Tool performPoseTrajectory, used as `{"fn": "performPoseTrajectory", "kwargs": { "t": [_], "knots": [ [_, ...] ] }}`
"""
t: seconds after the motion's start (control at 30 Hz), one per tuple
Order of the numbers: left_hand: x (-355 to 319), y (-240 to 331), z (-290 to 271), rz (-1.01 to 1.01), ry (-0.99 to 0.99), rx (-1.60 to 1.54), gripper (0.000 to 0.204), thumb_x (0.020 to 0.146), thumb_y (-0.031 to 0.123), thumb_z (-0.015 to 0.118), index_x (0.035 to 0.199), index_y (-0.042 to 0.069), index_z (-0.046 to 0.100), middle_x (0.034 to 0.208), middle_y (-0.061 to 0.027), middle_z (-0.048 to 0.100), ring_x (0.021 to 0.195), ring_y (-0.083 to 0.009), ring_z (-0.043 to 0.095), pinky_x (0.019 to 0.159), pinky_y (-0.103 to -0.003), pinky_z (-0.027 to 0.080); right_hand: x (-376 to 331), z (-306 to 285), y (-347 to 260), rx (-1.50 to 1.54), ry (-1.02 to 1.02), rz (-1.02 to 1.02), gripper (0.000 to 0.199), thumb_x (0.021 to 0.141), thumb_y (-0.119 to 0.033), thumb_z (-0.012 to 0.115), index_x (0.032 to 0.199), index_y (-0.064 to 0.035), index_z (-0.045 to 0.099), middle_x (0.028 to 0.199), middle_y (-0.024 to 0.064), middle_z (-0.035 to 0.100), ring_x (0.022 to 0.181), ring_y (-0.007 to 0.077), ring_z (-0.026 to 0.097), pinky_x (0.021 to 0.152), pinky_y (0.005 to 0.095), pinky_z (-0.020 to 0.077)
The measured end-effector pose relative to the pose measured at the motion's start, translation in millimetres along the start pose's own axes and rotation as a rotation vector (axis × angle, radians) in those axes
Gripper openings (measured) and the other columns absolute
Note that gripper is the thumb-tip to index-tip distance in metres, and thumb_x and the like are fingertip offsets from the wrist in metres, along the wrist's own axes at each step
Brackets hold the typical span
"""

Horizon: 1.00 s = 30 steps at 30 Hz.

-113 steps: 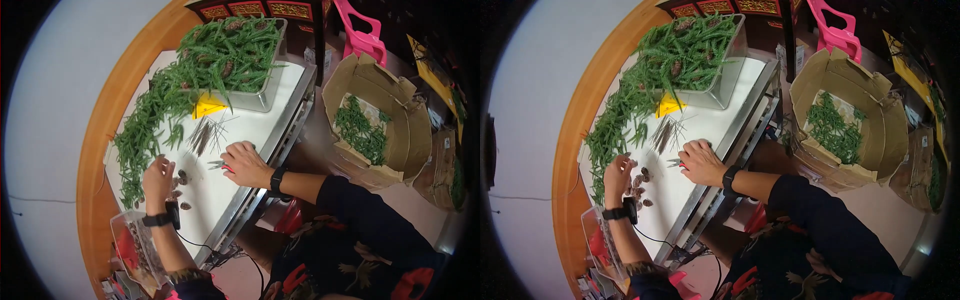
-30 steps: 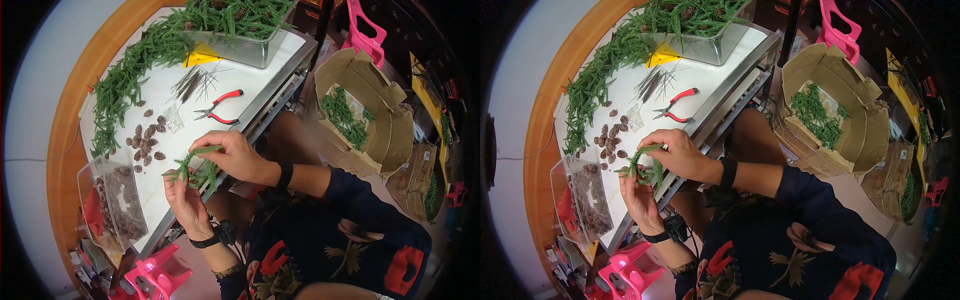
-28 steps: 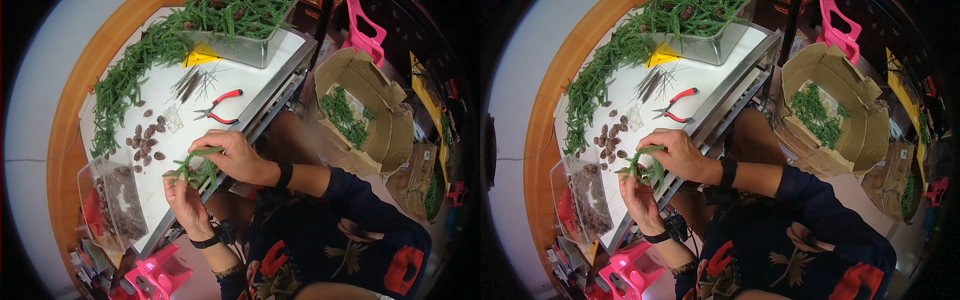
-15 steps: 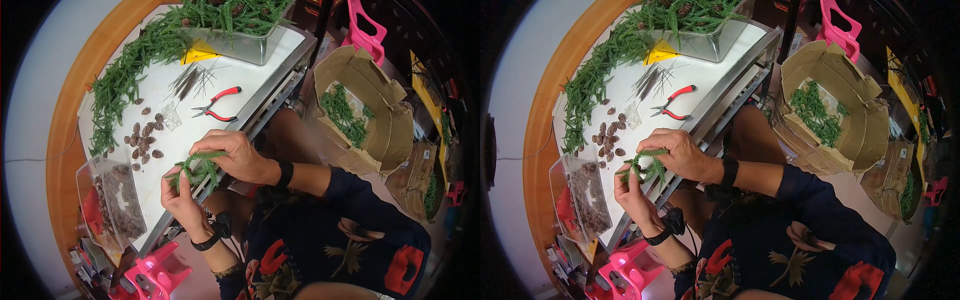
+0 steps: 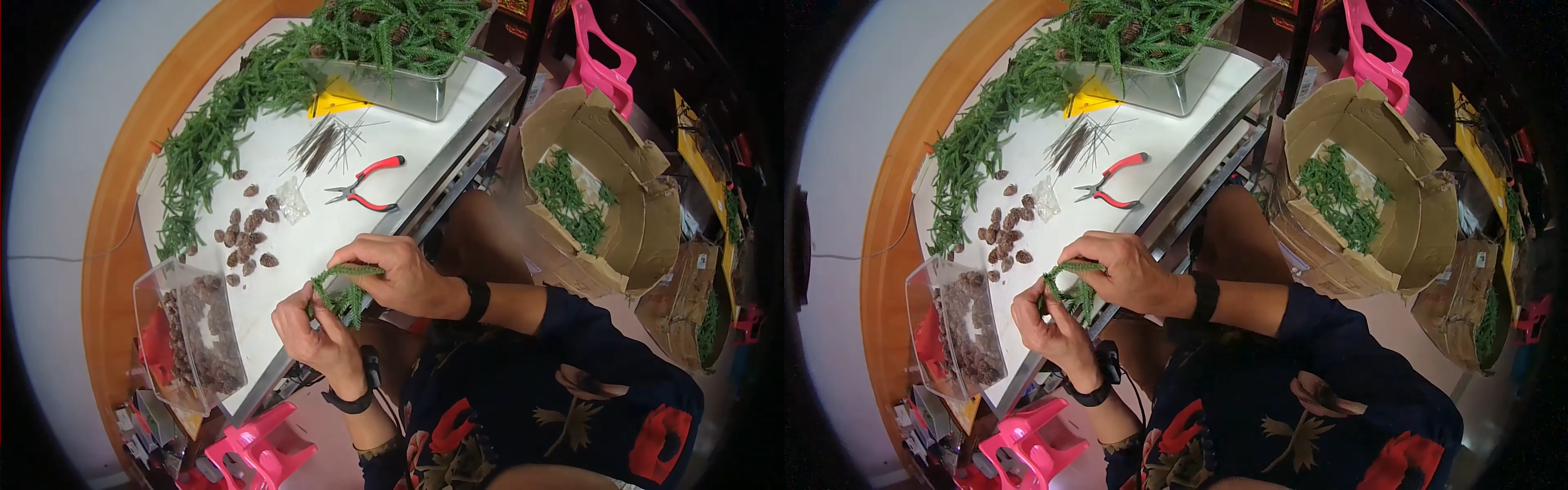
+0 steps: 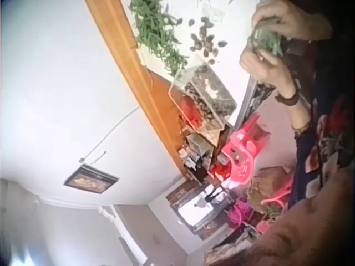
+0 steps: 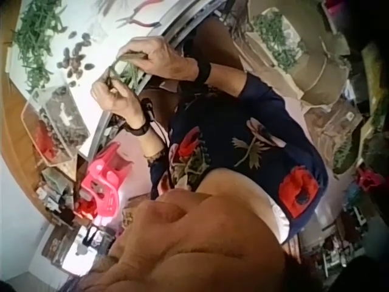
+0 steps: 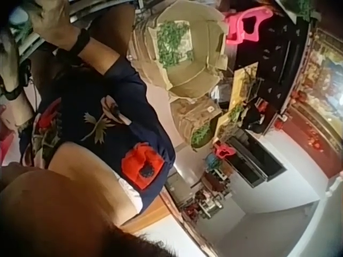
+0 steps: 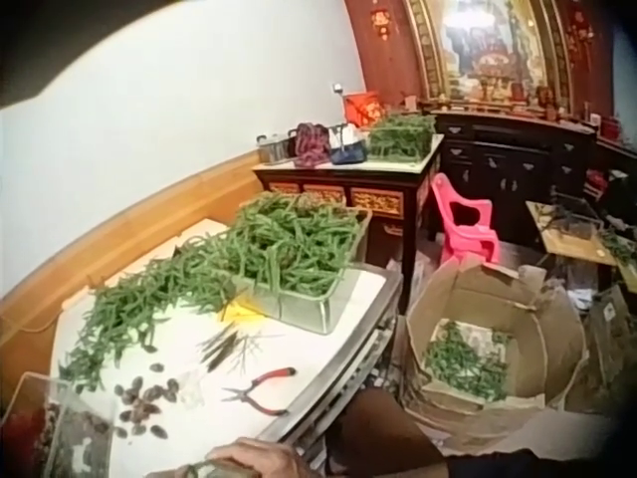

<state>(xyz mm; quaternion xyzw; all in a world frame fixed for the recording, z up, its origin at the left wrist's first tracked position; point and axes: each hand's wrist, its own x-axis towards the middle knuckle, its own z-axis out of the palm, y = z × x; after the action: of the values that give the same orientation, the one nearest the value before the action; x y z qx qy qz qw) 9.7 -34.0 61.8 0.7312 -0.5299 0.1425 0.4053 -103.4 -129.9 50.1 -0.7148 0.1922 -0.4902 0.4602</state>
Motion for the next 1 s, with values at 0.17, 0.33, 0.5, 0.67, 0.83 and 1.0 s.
{"fn": "performPoseTrajectory", "kwargs": {
  "t": [0.17,0.33,0.5,0.67,0.83,1.0],
  "knots": [
    [-3,9,7,-0.323,0.025,-0.376,0.006,0.086,0.000,0.059,0.091,-0.004,0.059,0.087,-0.0092,0.061,0.076,-0.0161,0.056,0.072,-0.026,0.044,1,0,0,0.103,0.038,0.120,0.014,0.079,0.002,0.061,0.093,0.0003,0.063,0.079,0.0119,0.063,0.069,0.0200,0.063,0.059,0.0283,0.0482],
    [-1,8,4,-0.530,-0.061,-0.711,0.011,0.088,0.003,0.061,0.096,-0.003,0.057,0.086,-0.0031,0.058,0.078,-0.0089,0.052,0.067,-0.024,0.043,-1,-3,-2,0.299,-0.050,0.465,0.015,0.080,0.003,0.062,0.095,0.0018,0.062,0.082,0.0099,0.065,0.072,0.0135,0.063,0.062,0.0252,0.0491],
    [0,9,6,-0.146,-0.021,-0.182,0.008,0.086,0.003,0.063,0.092,-0.002,0.059,0.082,-0.0026,0.059,0.077,-0.0104,0.053,0.068,-0.025,0.043,-4,-1,3,0.070,-0.010,0.123,0.015,0.080,0.002,0.061,0.096,0.0018,0.062,0.082,0.0094,0.065,0.068,0.0107,0.060,0.060,0.0251,0.0484],
    [-2,11,6,-0.011,0.017,0.042,0.009,0.085,0.003,0.064,0.090,-0.003,0.061,0.077,-0.0015,0.058,0.075,-0.0123,0.053,0.070,-0.027,0.043,-1,-4,-2,-0.022,0.016,-0.003,0.015,0.080,0.002,0.061,0.096,0.0015,0.063,0.079,0.0098,0.065,0.065,0.0104,0.059,0.059,0.0256,0.0480],
    [-1,6,-3,-0.566,-0.166,-0.559,0.013,0.088,0.010,0.061,0.089,-0.003,0.062,0.081,-0.0061,0.060,0.078,-0.0166,0.054,0.075,-0.029,0.042,5,-16,10,0.225,-0.162,0.458,0.008,0.081,-0.004,0.061,0.088,0.0004,0.064,0.072,0.0049,0.062,0.062,0.0100,0.057,0.055,0.0244,0.0446],
    [7,1,-6,-0.448,-0.243,-0.796,0.020,0.092,0.015,0.054,0.091,-0.003,0.062,0.095,-0.0104,0.061,0.094,-0.0187,0.055,0.087,-0.031,0.041,7,-19,31,0.761,-0.474,0.900,0.009,0.083,-0.008,0.060,0.080,-0.0013,0.064,0.070,0.0002,0.060,0.060,0.0084,0.054,0.053,0.0228,0.0408]
  ]
}}
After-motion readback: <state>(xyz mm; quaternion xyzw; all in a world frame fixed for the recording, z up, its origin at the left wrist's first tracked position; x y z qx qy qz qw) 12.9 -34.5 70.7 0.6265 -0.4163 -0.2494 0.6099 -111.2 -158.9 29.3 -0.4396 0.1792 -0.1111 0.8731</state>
